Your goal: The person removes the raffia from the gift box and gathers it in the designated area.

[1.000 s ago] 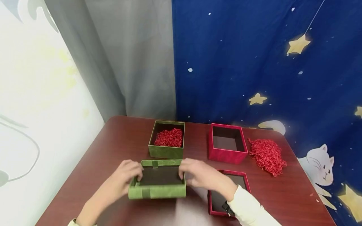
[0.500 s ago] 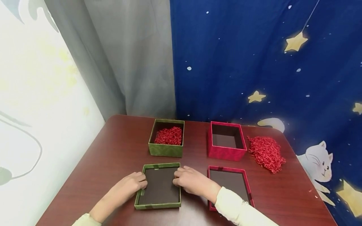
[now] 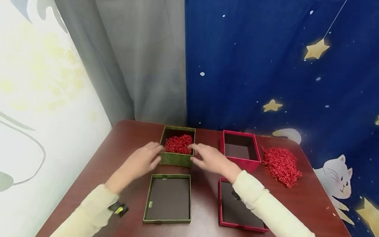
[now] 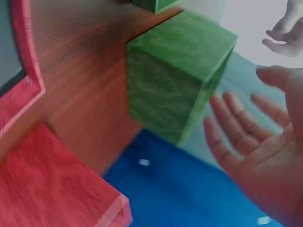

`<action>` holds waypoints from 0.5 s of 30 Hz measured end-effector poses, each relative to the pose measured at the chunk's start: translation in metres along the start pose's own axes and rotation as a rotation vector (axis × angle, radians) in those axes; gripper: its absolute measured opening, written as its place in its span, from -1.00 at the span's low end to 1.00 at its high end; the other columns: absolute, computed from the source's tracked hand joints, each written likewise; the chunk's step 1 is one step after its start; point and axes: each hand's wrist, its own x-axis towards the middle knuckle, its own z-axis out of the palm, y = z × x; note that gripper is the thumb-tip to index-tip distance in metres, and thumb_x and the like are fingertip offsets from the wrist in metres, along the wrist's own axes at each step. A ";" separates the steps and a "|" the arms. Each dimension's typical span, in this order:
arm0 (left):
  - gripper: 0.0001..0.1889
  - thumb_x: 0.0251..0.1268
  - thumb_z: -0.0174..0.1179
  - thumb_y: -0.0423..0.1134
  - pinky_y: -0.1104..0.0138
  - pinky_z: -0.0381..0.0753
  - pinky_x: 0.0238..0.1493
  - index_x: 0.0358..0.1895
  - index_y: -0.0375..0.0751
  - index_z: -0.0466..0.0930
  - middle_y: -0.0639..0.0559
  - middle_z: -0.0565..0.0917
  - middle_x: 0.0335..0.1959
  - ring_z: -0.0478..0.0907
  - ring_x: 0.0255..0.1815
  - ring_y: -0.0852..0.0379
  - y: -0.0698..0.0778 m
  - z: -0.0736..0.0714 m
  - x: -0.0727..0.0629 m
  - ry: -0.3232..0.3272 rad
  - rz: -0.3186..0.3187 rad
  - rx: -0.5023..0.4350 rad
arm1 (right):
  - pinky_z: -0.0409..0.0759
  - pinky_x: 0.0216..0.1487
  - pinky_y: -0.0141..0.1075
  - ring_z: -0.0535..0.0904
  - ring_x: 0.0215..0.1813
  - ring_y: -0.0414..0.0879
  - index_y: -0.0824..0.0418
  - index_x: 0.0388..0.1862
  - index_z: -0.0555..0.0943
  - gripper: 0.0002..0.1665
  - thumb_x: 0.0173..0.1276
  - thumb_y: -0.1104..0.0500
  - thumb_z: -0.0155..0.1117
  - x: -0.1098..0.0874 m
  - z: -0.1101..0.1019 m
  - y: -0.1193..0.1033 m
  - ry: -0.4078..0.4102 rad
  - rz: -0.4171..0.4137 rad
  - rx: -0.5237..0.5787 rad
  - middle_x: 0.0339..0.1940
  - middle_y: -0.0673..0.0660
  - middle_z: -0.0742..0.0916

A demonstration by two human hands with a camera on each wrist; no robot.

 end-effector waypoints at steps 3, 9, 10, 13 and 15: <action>-0.55 0.43 0.23 -0.30 -0.02 0.67 0.09 0.29 -0.48 0.52 -0.34 0.65 0.14 0.65 0.13 -0.23 0.009 0.014 0.043 -0.135 -0.150 -0.056 | 0.62 -0.23 -0.18 0.61 -0.33 -0.14 0.26 0.51 0.38 -0.36 0.55 0.09 0.25 0.015 0.008 0.022 -0.007 0.173 0.147 -0.31 0.05 0.69; -0.30 0.49 0.21 -0.04 -0.19 0.49 0.31 0.53 -0.37 0.30 -0.45 0.38 0.45 0.42 0.39 -0.42 0.008 0.058 0.094 -0.352 -0.496 -0.137 | 0.62 0.18 0.09 0.71 0.09 0.17 0.17 0.66 0.20 -0.23 0.61 -0.05 0.14 0.025 0.027 0.045 -0.043 0.384 0.263 0.14 0.35 0.72; -0.25 0.46 0.23 0.02 -0.20 0.46 0.33 0.56 -0.33 0.28 -0.44 0.34 0.48 0.38 0.42 -0.43 0.007 0.063 0.098 -0.378 -0.540 -0.152 | 0.60 0.22 0.08 0.71 0.11 0.17 0.12 0.69 0.16 -0.20 0.61 -0.09 0.12 0.026 0.029 0.047 -0.059 0.401 0.274 0.15 0.35 0.72; -0.15 0.34 0.32 0.09 -0.23 0.39 0.38 0.58 -0.23 0.26 -0.42 0.28 0.52 0.28 0.48 -0.45 0.001 0.071 0.108 -0.462 -0.608 -0.192 | 0.62 0.18 0.03 0.77 -0.06 0.17 0.01 0.74 0.00 -0.12 0.62 -0.19 0.07 0.029 0.032 0.049 -0.117 0.425 0.305 0.06 0.35 0.73; -0.15 0.31 0.35 0.07 -0.23 0.39 0.39 0.59 -0.20 0.27 -0.42 0.25 0.54 0.24 0.52 -0.41 -0.002 0.072 0.115 -0.513 -0.614 -0.209 | 0.67 0.04 -0.04 0.77 -0.29 0.11 -0.04 0.75 -0.10 -0.08 0.62 -0.22 0.04 0.033 0.032 0.049 -0.149 0.425 0.326 -0.16 0.28 0.74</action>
